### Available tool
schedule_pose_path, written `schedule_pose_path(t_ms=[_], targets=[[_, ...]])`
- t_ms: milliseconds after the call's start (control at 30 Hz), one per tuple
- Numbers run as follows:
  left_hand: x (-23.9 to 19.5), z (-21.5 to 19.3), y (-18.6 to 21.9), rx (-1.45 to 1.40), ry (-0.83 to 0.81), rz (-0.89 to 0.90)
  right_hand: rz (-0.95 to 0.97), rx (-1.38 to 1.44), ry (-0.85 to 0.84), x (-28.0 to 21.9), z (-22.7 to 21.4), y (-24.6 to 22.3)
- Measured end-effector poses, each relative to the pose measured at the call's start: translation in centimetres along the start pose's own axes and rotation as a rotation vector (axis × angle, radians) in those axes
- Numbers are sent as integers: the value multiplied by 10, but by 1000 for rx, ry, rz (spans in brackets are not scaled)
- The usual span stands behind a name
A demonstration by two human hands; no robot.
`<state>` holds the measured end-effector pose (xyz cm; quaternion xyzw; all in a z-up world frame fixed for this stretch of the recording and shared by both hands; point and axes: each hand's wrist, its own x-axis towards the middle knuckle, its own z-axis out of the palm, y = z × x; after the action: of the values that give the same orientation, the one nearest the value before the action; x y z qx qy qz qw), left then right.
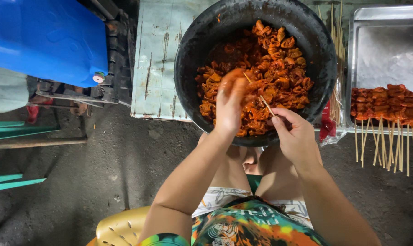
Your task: The person threads pieces of seasoned animal intestines from a large bowl onto wooden skewers by hand and places the finished skewers onto a metal tray.
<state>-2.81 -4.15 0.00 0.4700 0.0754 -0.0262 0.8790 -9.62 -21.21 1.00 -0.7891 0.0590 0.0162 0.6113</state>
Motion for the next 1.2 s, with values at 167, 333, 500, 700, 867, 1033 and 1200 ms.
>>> schedule_pose_path(t_ms=[167,333,500,700,867,1033,1200], targets=[[16,-12,-11,69,-60,-50,69,-64,-38,2,1,0],[25,-29,-27,-63,44,-108,57,-162,-80,-6,-7,8],[19,-18,-39,-53,-63,-278,28,-14,-71,8,1,27],[56,-50,-17,572,-158,25,30,54,-87,28,4,39],[172,-118,-10,1580,-120,186,124,-8,-66,37,-5,42],[253,-171,-55,1962,-502,138,107,4,-49,41,-10,45],[261,-177,-67,2140,-564,92,129,-23,-55,47,-16,47]])
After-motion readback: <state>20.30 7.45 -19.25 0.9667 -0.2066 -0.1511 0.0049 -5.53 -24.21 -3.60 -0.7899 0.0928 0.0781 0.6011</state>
